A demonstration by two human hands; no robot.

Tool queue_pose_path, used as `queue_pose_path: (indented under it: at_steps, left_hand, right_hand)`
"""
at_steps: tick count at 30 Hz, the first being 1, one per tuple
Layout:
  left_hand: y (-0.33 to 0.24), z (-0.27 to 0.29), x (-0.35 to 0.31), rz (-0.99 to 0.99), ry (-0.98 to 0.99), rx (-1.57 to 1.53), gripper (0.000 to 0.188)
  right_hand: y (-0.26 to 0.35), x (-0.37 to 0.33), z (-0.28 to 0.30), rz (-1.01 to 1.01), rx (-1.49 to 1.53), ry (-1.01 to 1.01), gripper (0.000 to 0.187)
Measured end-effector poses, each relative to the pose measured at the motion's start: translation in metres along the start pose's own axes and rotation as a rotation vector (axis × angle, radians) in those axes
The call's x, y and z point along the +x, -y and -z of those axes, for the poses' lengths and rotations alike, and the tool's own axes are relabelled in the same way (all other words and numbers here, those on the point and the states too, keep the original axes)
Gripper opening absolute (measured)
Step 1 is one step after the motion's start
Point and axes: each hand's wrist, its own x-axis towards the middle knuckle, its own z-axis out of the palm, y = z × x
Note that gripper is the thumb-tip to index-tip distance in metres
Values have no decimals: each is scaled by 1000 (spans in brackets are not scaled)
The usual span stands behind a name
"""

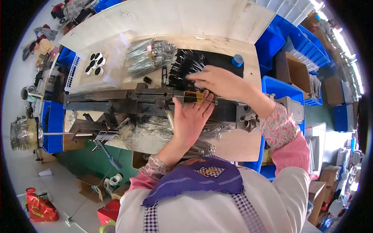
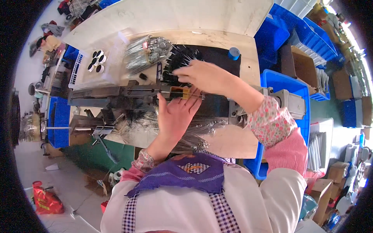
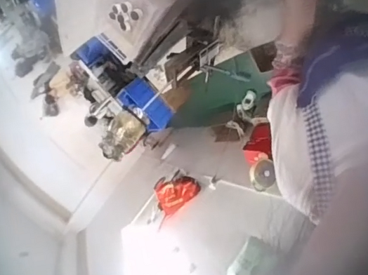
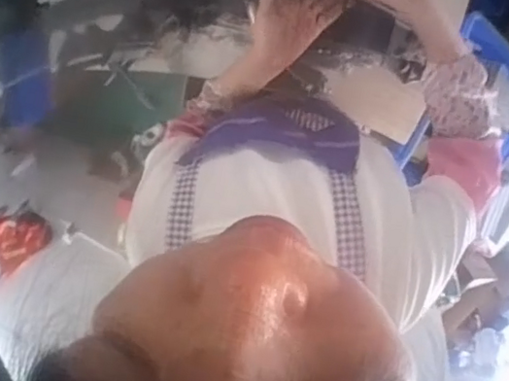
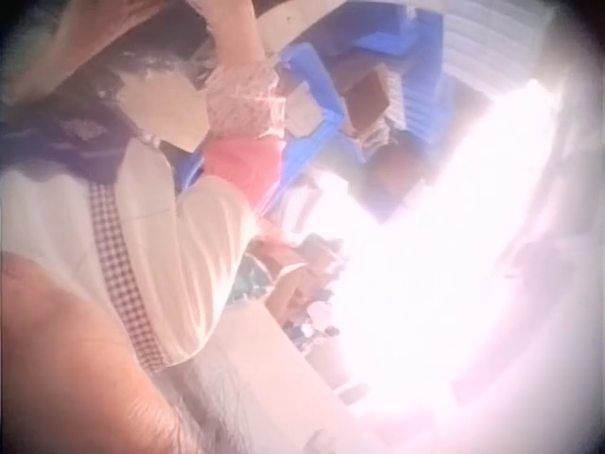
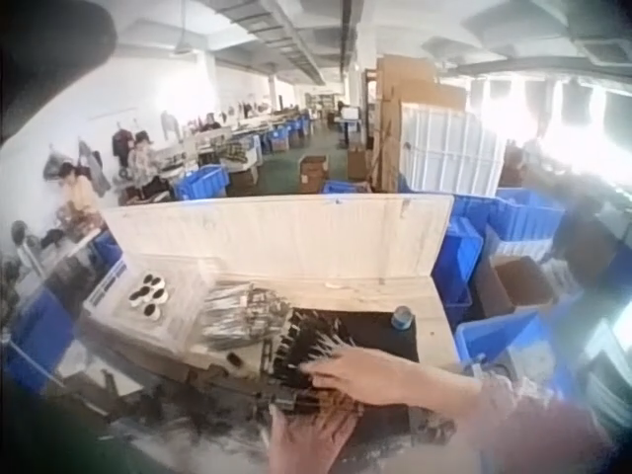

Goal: The person is assembling small metal hooks or springs using a specialized fixture or manual press on a workbench.

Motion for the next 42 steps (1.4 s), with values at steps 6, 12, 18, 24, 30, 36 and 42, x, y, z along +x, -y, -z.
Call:
queue_pose_path:
  at_steps: [6,12,18,24,30,36,42]
  left_hand:
    - [-1,-2,-3,53,-27,-170,87]
    - [-2,9,-3,35,100,-247,82]
    - [-17,5,-6,-7,-21,-176,80]
    - [-26,0,-14,-81,-89,-105,74]
    - [-24,28,-7,-32,238,-371,72]
    - [-28,-6,-18,-117,-114,-80,73]
    - [-33,-7,-19,-117,-161,-96,73]
  right_hand:
    - [31,-42,-26,436,-567,-489,42]
    - [20,-18,-41,285,67,-702,15]
    - [15,-3,-46,226,-60,-550,13]
    - [16,-16,-31,281,-281,-506,10]
    - [36,-20,-52,415,-413,-647,11]
    - [24,0,-33,240,-99,-576,19]
    - [18,6,-33,261,-206,-430,19]
